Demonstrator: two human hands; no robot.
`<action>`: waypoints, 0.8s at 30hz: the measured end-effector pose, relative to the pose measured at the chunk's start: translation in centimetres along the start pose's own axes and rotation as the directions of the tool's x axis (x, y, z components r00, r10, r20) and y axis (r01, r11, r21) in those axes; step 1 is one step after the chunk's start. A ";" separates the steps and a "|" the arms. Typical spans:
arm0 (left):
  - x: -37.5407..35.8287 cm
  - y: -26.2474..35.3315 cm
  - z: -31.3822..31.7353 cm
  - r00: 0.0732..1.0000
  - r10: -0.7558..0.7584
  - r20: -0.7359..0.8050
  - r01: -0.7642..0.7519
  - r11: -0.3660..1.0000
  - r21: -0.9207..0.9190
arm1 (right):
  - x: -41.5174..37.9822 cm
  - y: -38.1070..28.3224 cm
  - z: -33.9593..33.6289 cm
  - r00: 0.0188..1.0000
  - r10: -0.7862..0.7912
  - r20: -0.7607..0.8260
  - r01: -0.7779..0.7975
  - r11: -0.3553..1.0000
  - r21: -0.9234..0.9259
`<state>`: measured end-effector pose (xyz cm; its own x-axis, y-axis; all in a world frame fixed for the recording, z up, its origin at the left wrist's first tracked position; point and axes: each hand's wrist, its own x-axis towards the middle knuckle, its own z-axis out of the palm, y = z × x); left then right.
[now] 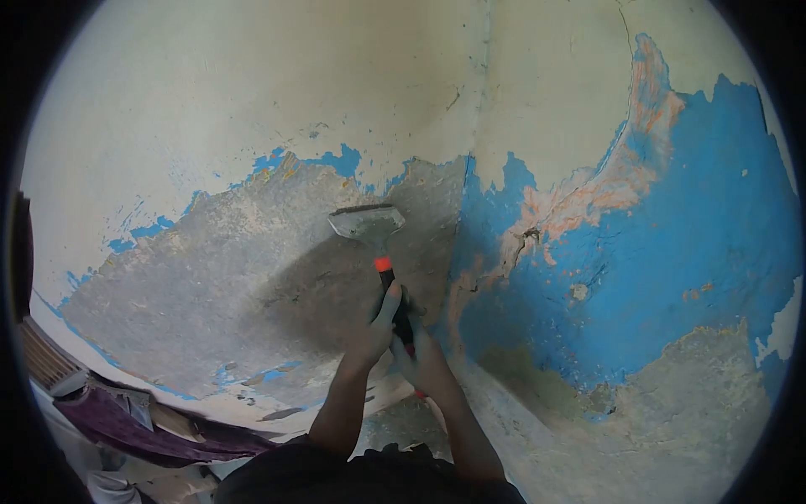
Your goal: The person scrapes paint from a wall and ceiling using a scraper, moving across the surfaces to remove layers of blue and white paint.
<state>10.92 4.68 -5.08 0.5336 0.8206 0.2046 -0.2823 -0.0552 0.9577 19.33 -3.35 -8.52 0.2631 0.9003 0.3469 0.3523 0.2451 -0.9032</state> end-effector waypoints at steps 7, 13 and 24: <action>0.1 -0.8 2.8 0.959 -0.249 0.132 0.282 0.839 -0.466 | -8.7 4.4 0.6 0.926 -0.008 -0.376 -0.088 0.968 -0.236; 1.3 0.3 4.3 0.916 -0.362 0.173 0.388 0.691 -0.609 | -7.8 3.1 -0.6 0.854 -0.104 -0.510 -0.122 0.913 -0.390; 1.0 0.0 4.6 0.935 -0.323 0.145 0.347 0.756 -0.555 | -7.3 1.4 -1.7 0.871 -0.049 -0.489 -0.157 0.915 -0.371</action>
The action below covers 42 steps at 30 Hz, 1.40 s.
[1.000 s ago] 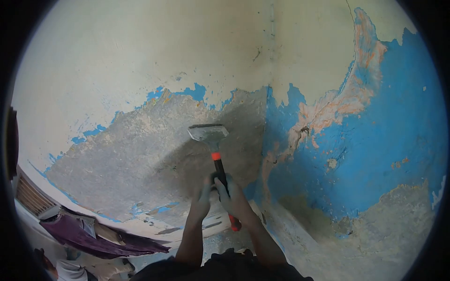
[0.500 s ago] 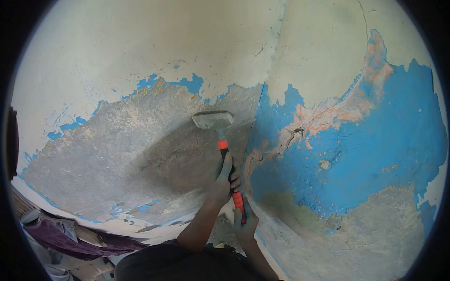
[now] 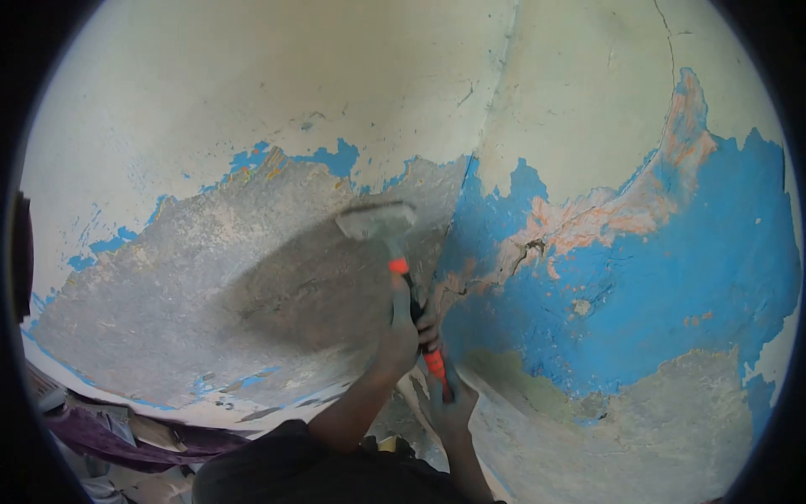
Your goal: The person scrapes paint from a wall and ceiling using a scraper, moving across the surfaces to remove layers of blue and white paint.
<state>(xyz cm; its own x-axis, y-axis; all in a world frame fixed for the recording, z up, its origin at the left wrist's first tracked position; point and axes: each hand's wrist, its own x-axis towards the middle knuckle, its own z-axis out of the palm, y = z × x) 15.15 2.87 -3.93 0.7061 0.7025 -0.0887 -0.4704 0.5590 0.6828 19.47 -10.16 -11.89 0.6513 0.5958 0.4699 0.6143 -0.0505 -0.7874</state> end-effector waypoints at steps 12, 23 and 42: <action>0.2 2.1 0.3 0.999 -0.003 0.048 0.001 0.999 0.038 | -0.6 0.9 0.2 0.997 0.032 0.066 -0.025 0.994 -0.105; -0.8 3.9 1.4 0.999 -0.030 0.035 0.028 0.997 0.068 | 0.3 -2.1 0.2 0.994 -0.105 -0.027 0.103 0.993 -0.057; 0.1 4.3 2.2 0.993 -0.001 0.119 -0.018 0.987 0.157 | 1.9 -3.2 -0.4 0.999 0.048 0.013 -0.048 0.998 0.036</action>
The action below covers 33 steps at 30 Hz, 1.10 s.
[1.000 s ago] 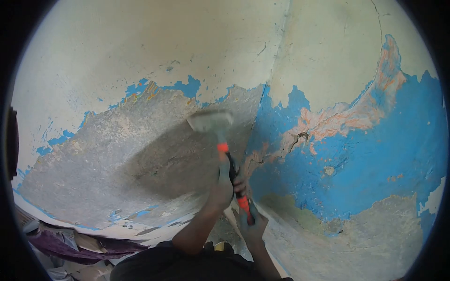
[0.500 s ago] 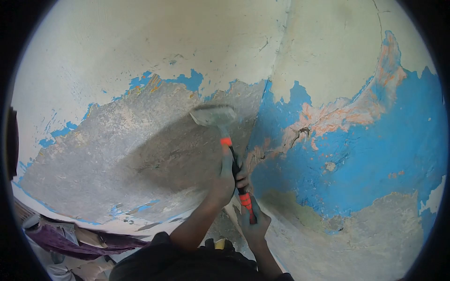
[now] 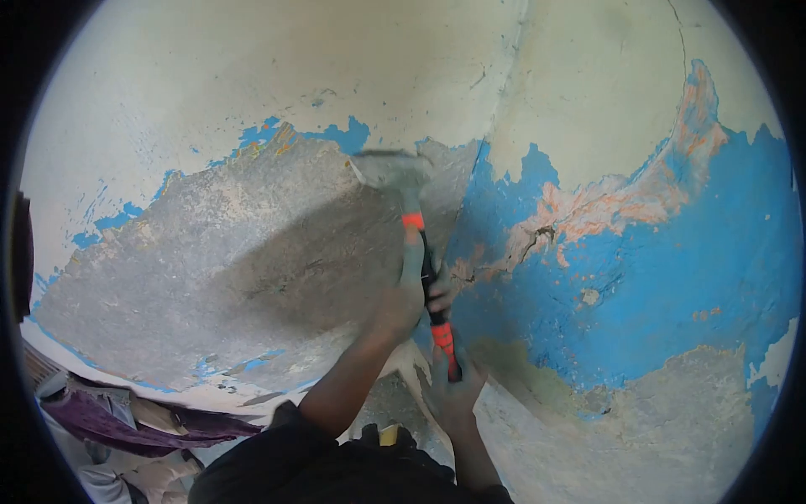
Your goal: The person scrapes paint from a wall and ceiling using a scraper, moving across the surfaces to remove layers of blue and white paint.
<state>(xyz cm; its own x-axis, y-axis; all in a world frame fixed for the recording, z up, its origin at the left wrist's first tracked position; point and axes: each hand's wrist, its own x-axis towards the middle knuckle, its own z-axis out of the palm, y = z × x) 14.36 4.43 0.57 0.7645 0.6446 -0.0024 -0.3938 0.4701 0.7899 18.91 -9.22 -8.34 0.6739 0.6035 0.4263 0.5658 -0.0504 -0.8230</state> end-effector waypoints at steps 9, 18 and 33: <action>0.7 1.0 0.7 0.997 0.074 0.020 -0.075 0.997 0.019 | 1.1 -0.7 0.2 0.998 0.033 -0.047 -0.029 0.995 0.092; 0.9 2.8 1.2 0.992 0.050 0.115 -0.056 0.997 0.049 | 1.2 0.3 0.2 0.999 0.027 -0.036 -0.026 0.999 0.040; -1.9 0.3 -2.0 0.996 0.086 0.006 -0.086 0.996 -0.018 | -0.6 1.9 1.1 0.981 -0.188 0.051 0.193 0.972 -0.135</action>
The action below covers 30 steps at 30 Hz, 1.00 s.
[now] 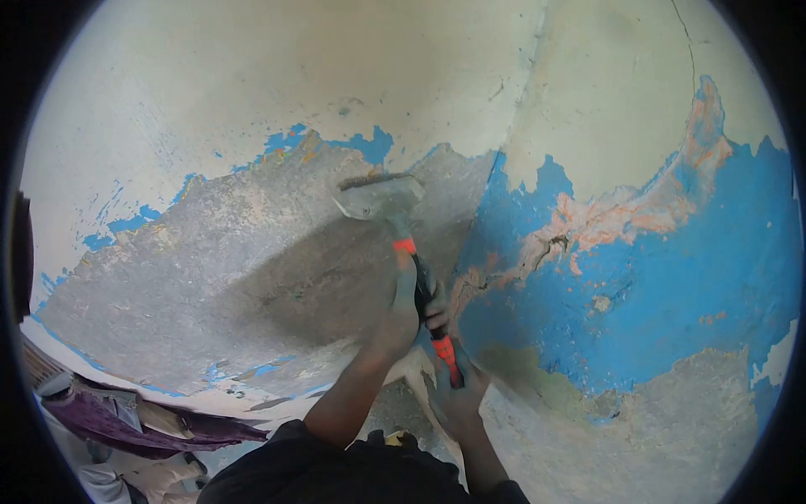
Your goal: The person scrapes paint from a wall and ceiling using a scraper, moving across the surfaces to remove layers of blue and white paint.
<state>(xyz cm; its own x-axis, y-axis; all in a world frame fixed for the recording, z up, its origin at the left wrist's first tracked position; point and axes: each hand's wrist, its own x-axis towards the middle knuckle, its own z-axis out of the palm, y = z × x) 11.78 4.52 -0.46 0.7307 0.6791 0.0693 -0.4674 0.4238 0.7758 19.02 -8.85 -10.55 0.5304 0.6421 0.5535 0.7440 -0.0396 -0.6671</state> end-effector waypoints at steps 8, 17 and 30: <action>0.5 1.6 0.6 0.996 -0.031 0.082 0.035 0.998 -0.056 | 0.8 -2.7 -1.0 0.997 0.026 -0.067 -0.024 0.999 0.036; 0.4 -1.6 -1.1 0.993 -0.084 0.077 0.089 0.993 -0.071 | -0.6 -1.0 -1.6 1.000 0.008 -0.005 -0.008 1.000 -0.010; -0.1 -0.1 0.7 0.993 -0.109 0.038 0.111 0.992 -0.055 | 0.0 -2.8 -3.4 0.996 0.087 0.026 -0.087 0.996 -0.016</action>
<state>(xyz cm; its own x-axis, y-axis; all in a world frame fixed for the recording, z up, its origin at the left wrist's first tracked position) 12.15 3.99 -0.06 0.7957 0.6056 0.0084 -0.4101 0.5284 0.7434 18.31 -11.30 -6.96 0.5825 0.6558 0.4803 0.7015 -0.1072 -0.7045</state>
